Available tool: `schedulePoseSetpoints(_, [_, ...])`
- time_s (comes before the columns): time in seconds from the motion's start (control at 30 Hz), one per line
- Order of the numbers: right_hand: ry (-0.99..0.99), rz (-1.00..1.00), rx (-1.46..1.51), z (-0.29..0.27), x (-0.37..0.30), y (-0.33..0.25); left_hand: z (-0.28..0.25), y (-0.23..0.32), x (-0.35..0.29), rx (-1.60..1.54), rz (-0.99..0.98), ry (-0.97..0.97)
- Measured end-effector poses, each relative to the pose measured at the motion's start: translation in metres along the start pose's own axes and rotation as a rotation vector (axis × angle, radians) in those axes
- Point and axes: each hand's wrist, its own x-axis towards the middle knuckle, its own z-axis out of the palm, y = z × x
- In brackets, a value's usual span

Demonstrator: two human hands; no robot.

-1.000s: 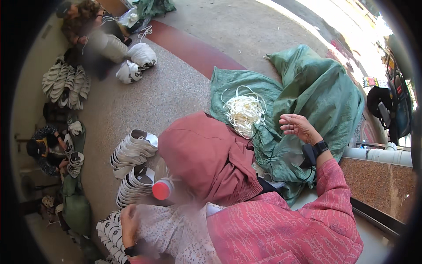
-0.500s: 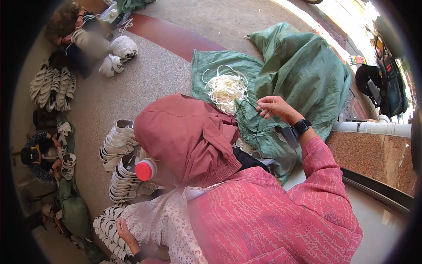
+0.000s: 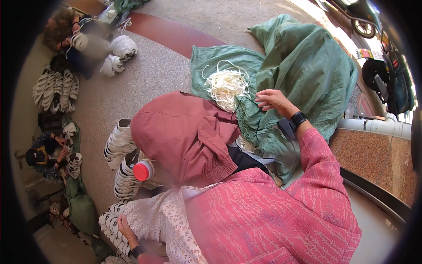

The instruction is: The person sits on the floor and threads a white shoelace through the eyelets of a white sneaker. They pull the lace tight and adjust the fit, then place the finished shoe into a pile of similar shoes. The person then picks up another shoe to continue the process.

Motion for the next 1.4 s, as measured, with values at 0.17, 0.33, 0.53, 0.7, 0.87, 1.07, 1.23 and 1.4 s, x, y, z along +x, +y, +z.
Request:
schedulePoseSetpoints(0.17, [-0.073,0.021,0.015,0.019,0.0,0.013,0.02,0.037,-0.023,-0.09,-0.012,0.036])
schedulePoseSetpoints(0.33, [-0.043,-0.118,-0.228,0.069,-0.022,-0.029,0.039,0.036,-0.076,0.048,0.149,0.272])
schedulePoseSetpoints(0.53, [-0.084,-0.763,-0.64,0.193,-0.046,-0.133,0.105,-0.005,-0.176,-0.602,-0.261,-0.027])
schedulePoseSetpoints(0.7, [-0.154,-1.012,-1.029,0.261,-0.028,-0.13,0.118,0.011,-0.187,-0.745,-0.223,-0.491])
schedulePoseSetpoints(0.87, [-0.119,-0.944,-0.975,0.29,-0.061,-0.13,0.09,0.033,-0.181,-0.633,-0.372,-0.699])
schedulePoseSetpoints(1.07, [-0.088,-0.957,-1.083,0.295,-0.075,-0.139,0.09,-0.016,-0.147,-0.909,-0.496,-0.846])
schedulePoseSetpoints(1.23, [-0.314,-0.838,-1.054,0.328,-0.062,-0.173,0.124,-0.111,-0.101,-0.76,-0.541,-0.447])
schedulePoseSetpoints(1.4, [-0.379,-1.031,-1.244,0.43,-0.027,-0.197,0.13,-0.208,-0.056,-0.272,-0.38,-0.335])
